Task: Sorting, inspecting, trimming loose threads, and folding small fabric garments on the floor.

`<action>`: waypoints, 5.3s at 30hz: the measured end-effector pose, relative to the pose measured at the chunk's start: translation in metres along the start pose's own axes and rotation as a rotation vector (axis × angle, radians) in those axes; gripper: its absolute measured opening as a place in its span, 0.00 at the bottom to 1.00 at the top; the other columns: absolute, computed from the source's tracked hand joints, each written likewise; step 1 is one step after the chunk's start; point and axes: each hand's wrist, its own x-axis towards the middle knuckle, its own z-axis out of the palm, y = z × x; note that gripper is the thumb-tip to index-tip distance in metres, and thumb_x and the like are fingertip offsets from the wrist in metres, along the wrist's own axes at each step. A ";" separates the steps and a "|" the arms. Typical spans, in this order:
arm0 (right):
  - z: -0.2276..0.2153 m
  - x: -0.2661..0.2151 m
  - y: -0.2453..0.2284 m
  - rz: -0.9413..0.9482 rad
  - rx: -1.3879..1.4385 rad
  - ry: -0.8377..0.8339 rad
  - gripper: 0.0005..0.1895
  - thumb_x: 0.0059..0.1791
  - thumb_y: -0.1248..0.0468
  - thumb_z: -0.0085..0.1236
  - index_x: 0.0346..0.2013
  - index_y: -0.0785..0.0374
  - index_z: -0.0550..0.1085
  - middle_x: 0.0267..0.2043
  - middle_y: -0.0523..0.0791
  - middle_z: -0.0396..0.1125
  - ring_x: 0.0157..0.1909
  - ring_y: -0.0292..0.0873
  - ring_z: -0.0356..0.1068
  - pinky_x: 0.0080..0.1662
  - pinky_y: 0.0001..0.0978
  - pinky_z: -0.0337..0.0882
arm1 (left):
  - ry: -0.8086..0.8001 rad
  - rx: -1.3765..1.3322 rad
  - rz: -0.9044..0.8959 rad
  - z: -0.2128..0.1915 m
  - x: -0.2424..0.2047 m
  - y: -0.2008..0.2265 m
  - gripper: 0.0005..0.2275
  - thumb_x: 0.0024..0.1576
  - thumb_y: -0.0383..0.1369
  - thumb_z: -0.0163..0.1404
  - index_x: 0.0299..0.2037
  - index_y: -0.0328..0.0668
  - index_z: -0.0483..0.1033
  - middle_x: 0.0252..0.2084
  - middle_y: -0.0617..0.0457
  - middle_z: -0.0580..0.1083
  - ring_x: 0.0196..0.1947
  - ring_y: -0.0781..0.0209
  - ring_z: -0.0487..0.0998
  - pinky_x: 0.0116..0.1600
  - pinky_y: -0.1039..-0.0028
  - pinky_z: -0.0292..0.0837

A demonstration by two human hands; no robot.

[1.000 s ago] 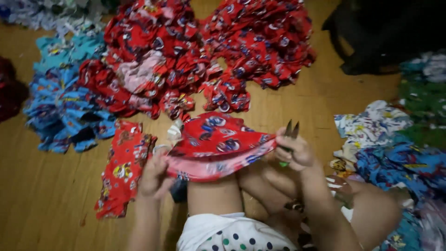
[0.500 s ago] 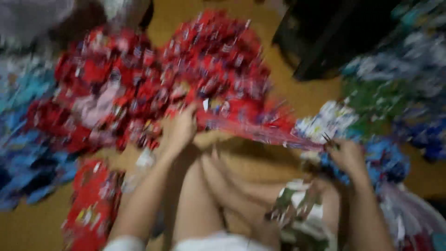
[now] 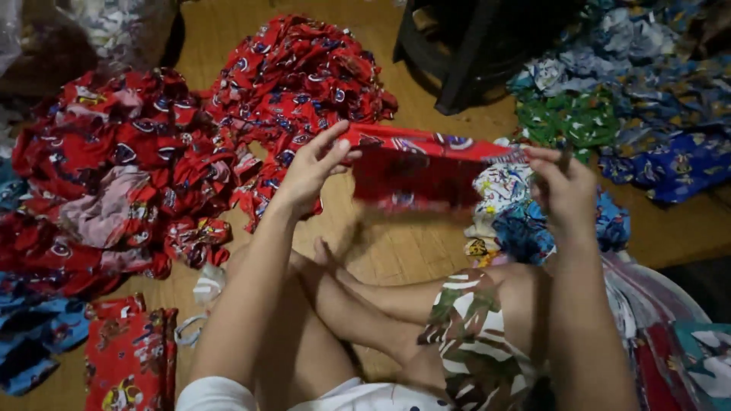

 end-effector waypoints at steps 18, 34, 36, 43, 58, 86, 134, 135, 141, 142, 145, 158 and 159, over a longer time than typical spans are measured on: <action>0.039 0.005 0.164 0.291 -1.201 -0.674 0.28 0.46 0.37 0.58 0.37 0.58 0.85 0.39 0.56 0.78 0.52 0.60 0.76 0.55 0.49 0.74 | -0.495 1.622 -0.287 -0.072 0.012 -0.258 0.28 0.57 0.46 0.51 0.66 0.43 0.66 0.65 0.42 0.67 0.67 0.36 0.62 0.60 0.39 0.60; 0.144 -0.046 0.203 0.223 -0.918 -1.429 0.19 0.52 0.55 0.53 0.56 0.57 0.74 0.50 0.46 0.73 0.45 0.49 0.72 0.49 0.40 0.71 | 0.095 1.823 0.318 -0.076 0.105 -0.238 0.10 0.57 0.38 0.48 0.40 0.44 0.79 0.44 0.43 0.74 0.45 0.43 0.71 0.55 0.51 0.65; 0.147 -0.034 0.146 0.382 -1.000 -1.299 0.18 0.57 0.55 0.47 0.61 0.44 0.74 0.35 0.38 0.71 0.25 0.33 0.61 0.30 0.27 0.61 | 0.093 1.730 0.327 -0.076 0.147 -0.213 0.16 0.53 0.32 0.48 0.52 0.40 0.75 0.67 0.42 0.64 0.62 0.42 0.65 0.64 0.54 0.61; 0.128 -0.005 0.167 0.260 -1.010 -1.088 0.17 0.53 0.55 0.54 0.57 0.43 0.76 0.39 0.39 0.76 0.29 0.39 0.69 0.35 0.33 0.68 | 0.052 1.997 0.046 -0.095 0.256 -0.184 0.33 0.49 0.57 0.56 0.59 0.40 0.75 0.68 0.51 0.65 0.73 0.41 0.55 0.69 0.35 0.46; 0.095 0.020 0.187 0.318 -0.769 -0.609 0.20 0.53 0.58 0.53 0.60 0.51 0.75 0.62 0.42 0.73 0.56 0.41 0.76 0.58 0.37 0.75 | 0.414 0.938 1.245 -0.005 0.104 0.218 0.09 0.65 0.27 0.57 0.42 0.21 0.80 0.37 0.40 0.82 0.32 0.50 0.82 0.41 0.67 0.77; 0.117 -0.069 0.199 -0.052 -0.641 -0.645 0.20 0.50 0.49 0.67 0.52 0.54 0.81 0.44 0.53 0.77 0.51 0.57 0.75 0.52 0.48 0.73 | 0.691 -0.521 0.136 -0.075 -0.266 0.065 0.07 0.63 0.35 0.49 0.41 0.41 0.75 0.40 0.43 0.80 0.39 0.57 0.84 0.46 0.68 0.80; 0.193 -0.241 -0.096 -0.617 -0.203 -0.848 0.14 0.42 0.68 0.66 0.40 0.71 0.78 0.32 0.48 0.77 0.25 0.38 0.72 0.28 0.25 0.71 | 0.958 0.052 0.166 0.013 -0.231 0.051 0.14 0.69 0.40 0.32 0.46 0.37 0.65 0.36 0.54 0.66 0.35 0.68 0.65 0.46 0.75 0.66; 0.191 -0.240 -0.094 -0.601 -0.234 -0.858 0.17 0.41 0.66 0.67 0.42 0.72 0.78 0.35 0.50 0.78 0.29 0.40 0.77 0.30 0.26 0.76 | 0.979 0.157 0.178 0.013 -0.231 0.052 0.14 0.69 0.41 0.32 0.46 0.37 0.65 0.36 0.55 0.66 0.35 0.69 0.66 0.46 0.76 0.66; 0.190 -0.247 -0.096 -0.626 -0.230 -0.879 0.17 0.40 0.68 0.68 0.42 0.70 0.78 0.32 0.47 0.78 0.27 0.39 0.76 0.30 0.25 0.75 | 0.999 0.244 0.298 0.017 -0.226 0.050 0.11 0.70 0.37 0.33 0.48 0.37 0.63 0.35 0.56 0.67 0.32 0.70 0.67 0.42 0.77 0.67; 0.189 -0.247 -0.096 -0.627 -0.229 -0.882 0.17 0.40 0.68 0.68 0.42 0.70 0.78 0.32 0.47 0.78 0.27 0.39 0.76 0.30 0.25 0.75 | 1.002 0.244 0.299 0.018 -0.226 0.051 0.11 0.70 0.37 0.33 0.48 0.37 0.63 0.35 0.56 0.67 0.32 0.70 0.67 0.42 0.77 0.67; 0.188 -0.245 -0.095 -0.616 -0.279 -0.842 0.17 0.40 0.68 0.68 0.43 0.70 0.78 0.34 0.48 0.78 0.29 0.39 0.76 0.32 0.27 0.76 | 0.998 0.294 0.327 0.020 -0.227 0.053 0.11 0.70 0.36 0.33 0.48 0.36 0.63 0.35 0.54 0.68 0.33 0.69 0.68 0.43 0.76 0.68; 0.190 -0.244 -0.100 -0.681 -0.300 -0.860 0.15 0.41 0.67 0.68 0.41 0.70 0.79 0.32 0.48 0.78 0.25 0.39 0.74 0.28 0.27 0.74 | 0.987 0.351 0.372 0.024 -0.226 0.051 0.09 0.70 0.34 0.33 0.49 0.36 0.61 0.34 0.54 0.69 0.30 0.68 0.68 0.40 0.77 0.69; 0.191 -0.244 -0.100 -0.685 -0.301 -0.856 0.15 0.41 0.67 0.68 0.40 0.71 0.79 0.32 0.48 0.77 0.25 0.39 0.74 0.28 0.27 0.73 | 0.995 0.377 0.369 0.024 -0.227 0.052 0.09 0.70 0.34 0.33 0.49 0.36 0.62 0.35 0.53 0.70 0.31 0.67 0.69 0.41 0.76 0.69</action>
